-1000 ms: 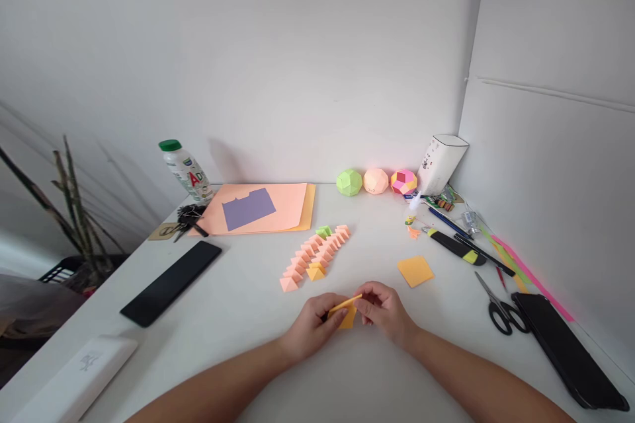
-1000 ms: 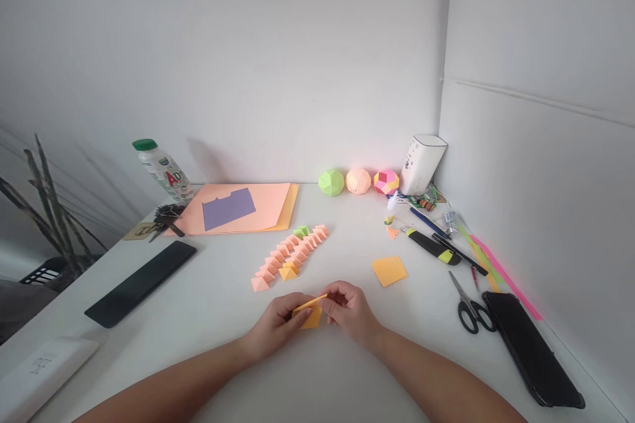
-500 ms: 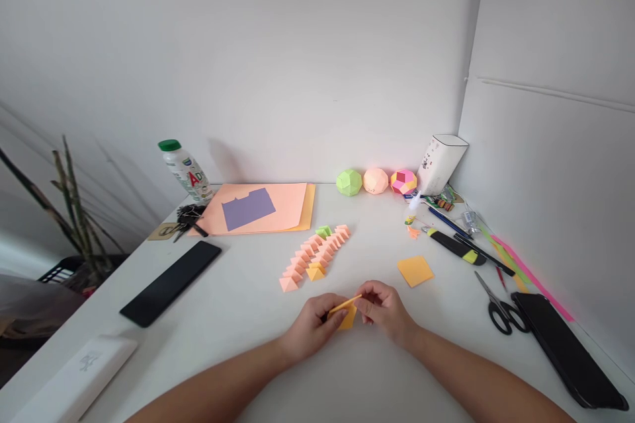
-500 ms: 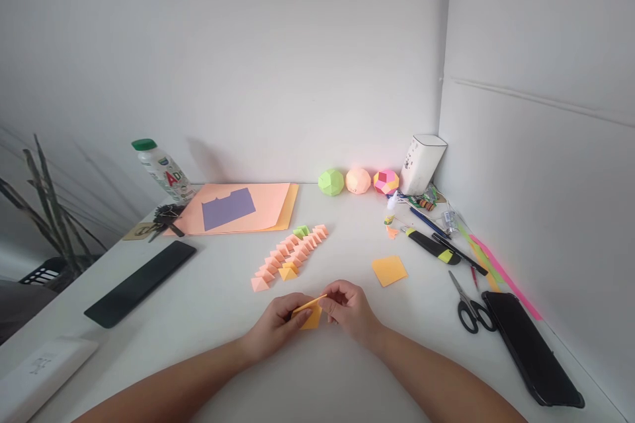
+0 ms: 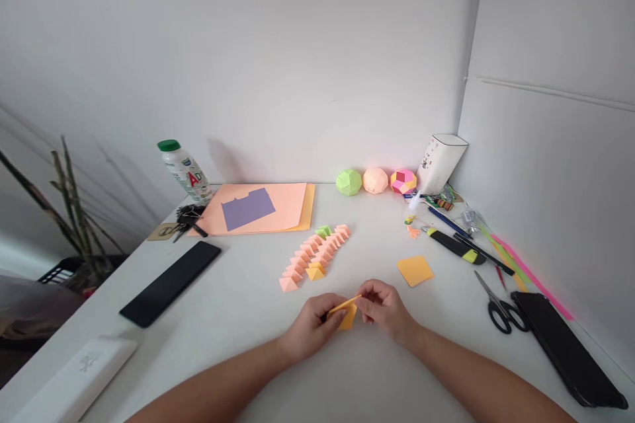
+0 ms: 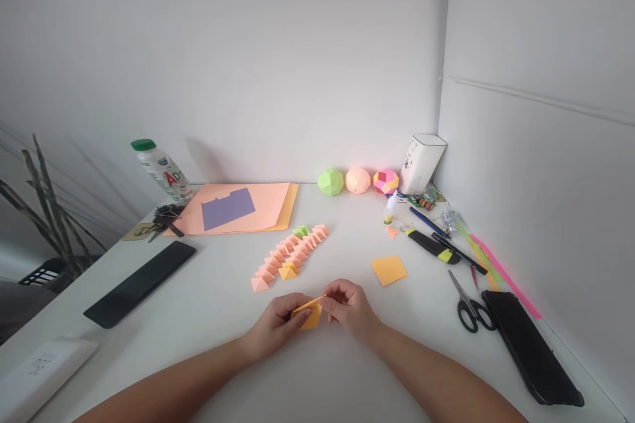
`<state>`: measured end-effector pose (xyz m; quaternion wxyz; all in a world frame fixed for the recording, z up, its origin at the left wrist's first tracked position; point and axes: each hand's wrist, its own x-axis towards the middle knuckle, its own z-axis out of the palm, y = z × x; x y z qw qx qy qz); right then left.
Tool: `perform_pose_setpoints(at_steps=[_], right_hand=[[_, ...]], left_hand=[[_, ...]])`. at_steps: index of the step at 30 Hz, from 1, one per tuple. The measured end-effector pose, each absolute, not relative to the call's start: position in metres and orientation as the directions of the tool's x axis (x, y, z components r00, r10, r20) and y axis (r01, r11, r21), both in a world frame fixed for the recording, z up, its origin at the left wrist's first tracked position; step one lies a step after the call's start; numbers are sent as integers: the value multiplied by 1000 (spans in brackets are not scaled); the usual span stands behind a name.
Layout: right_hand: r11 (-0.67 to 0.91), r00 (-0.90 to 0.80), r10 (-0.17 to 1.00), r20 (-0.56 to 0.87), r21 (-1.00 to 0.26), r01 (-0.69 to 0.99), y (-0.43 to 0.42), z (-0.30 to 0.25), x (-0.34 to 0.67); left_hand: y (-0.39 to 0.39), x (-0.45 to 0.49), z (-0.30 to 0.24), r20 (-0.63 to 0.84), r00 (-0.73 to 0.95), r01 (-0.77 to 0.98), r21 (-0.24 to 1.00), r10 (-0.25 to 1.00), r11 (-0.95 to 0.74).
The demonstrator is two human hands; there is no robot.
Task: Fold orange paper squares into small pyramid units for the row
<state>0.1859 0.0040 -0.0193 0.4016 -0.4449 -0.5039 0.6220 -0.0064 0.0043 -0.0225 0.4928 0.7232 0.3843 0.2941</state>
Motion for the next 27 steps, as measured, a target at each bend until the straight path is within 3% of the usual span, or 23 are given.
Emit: perform_pose_setpoints(at_steps=[16, 27], right_hand=[[-125, -283, 954, -97, -989, -83, 4, -23, 187], [-29, -343, 939, -23, -1000, -13, -3, -23, 185]], left_hand=[[4, -6, -20, 25, 534, 260, 947, 845, -192], [7, -6, -17, -16, 548, 148, 986, 836, -78]])
